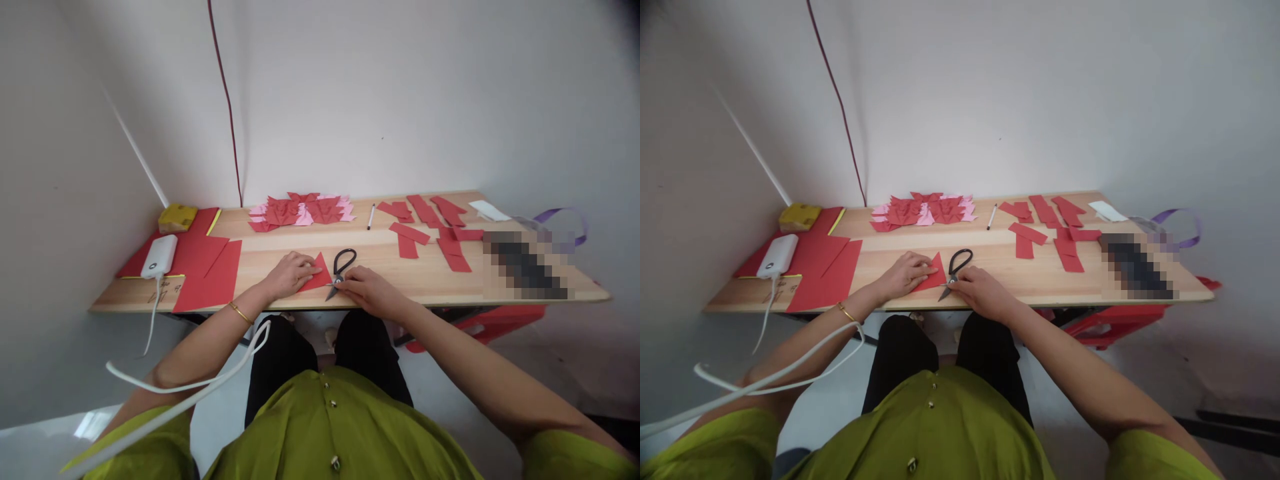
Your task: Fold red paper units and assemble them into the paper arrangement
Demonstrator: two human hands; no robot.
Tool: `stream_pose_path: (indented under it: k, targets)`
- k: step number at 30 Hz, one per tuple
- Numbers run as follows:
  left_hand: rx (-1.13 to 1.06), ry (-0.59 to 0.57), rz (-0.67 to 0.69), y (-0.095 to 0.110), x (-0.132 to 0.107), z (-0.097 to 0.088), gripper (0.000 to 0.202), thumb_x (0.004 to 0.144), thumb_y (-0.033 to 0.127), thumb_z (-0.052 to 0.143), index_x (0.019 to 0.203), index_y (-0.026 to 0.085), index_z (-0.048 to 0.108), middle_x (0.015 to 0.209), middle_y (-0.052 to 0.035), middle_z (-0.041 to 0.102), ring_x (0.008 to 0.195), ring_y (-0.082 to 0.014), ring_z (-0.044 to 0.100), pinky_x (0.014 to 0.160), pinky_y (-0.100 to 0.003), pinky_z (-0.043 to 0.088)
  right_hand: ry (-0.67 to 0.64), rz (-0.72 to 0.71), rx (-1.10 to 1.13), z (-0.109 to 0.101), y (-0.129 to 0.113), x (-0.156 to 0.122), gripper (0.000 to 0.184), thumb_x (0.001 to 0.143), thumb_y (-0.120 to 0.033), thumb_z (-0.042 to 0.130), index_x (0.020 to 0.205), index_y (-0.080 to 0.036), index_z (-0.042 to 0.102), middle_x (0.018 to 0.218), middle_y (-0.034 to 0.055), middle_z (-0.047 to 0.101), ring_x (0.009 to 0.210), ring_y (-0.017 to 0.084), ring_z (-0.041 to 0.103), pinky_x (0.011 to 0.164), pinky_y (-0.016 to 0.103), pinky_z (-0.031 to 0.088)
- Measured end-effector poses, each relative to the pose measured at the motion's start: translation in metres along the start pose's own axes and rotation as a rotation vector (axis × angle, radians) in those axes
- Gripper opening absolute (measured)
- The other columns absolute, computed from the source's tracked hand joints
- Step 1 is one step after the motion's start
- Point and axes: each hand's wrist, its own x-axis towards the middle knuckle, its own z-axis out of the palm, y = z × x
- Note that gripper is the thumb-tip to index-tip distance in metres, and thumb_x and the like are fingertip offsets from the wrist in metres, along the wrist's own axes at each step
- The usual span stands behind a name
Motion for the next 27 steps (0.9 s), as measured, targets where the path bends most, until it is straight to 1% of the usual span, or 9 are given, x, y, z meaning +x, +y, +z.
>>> stream_pose_path:
  k: [6,12,19,23,27]
  targets:
    - [0.038,-0.016,-0.019,-0.001,-0.001,-0.001,0.036,0.093,0.034,0.040,0.120,0.026,0.062,0.119,-0.0099,0.057,0.107,-0.0215,0.049,0.093,-0.041,0.038,0.015,0.026,-0.002,0.000,0.002,-0.007,0.028,0.094,-0.026,0.043,0.104,-0.019,0.068,0.094,0.0110,0.060,0.088,0.019,0.054,0.079,0.032,0.045]
    - [0.050,-0.018,-0.022,-0.001,-0.002,0.000,0.036,0.093,0.034,0.040,0.120,0.026,0.062,0.119,-0.0095,0.057,0.107,-0.0211,0.048,0.093,-0.040,0.038,0.017,-0.010,-0.016,0.006,0.000,0.002,0.029,0.093,-0.027,0.044,0.104,-0.018,0.068,0.091,0.0104,0.060,0.086,0.020,0.053,0.077,0.031,0.044]
    - [0.084,-0.006,-0.028,-0.002,-0.005,0.002,0.037,0.093,0.036,0.040,0.121,0.026,0.062,0.119,-0.0100,0.056,0.106,-0.0219,0.048,0.092,-0.040,0.038,0.017,0.009,-0.012,0.004,-0.005,-0.001,0.031,0.094,-0.026,0.041,0.104,-0.019,0.069,0.092,0.0106,0.060,0.087,0.020,0.053,0.078,0.033,0.045]
    - [0.089,-0.014,-0.052,-0.001,-0.005,0.001,0.037,0.093,0.036,0.040,0.121,0.027,0.062,0.119,-0.0097,0.056,0.107,-0.0221,0.048,0.092,-0.041,0.037,0.013,-0.004,-0.035,0.006,-0.008,0.005,0.029,0.094,-0.027,0.042,0.103,-0.019,0.069,0.090,0.0093,0.060,0.085,0.018,0.053,0.077,0.031,0.045]
    - [0.103,-0.019,-0.043,0.000,-0.006,0.000,0.039,0.094,0.037,0.037,0.122,0.025,0.060,0.122,-0.0103,0.055,0.108,-0.0221,0.047,0.093,-0.040,0.036,0.006,-0.026,-0.050,0.009,-0.011,0.008,0.029,0.093,-0.025,0.042,0.103,-0.018,0.068,0.091,0.0099,0.059,0.085,0.018,0.052,0.077,0.031,0.045]
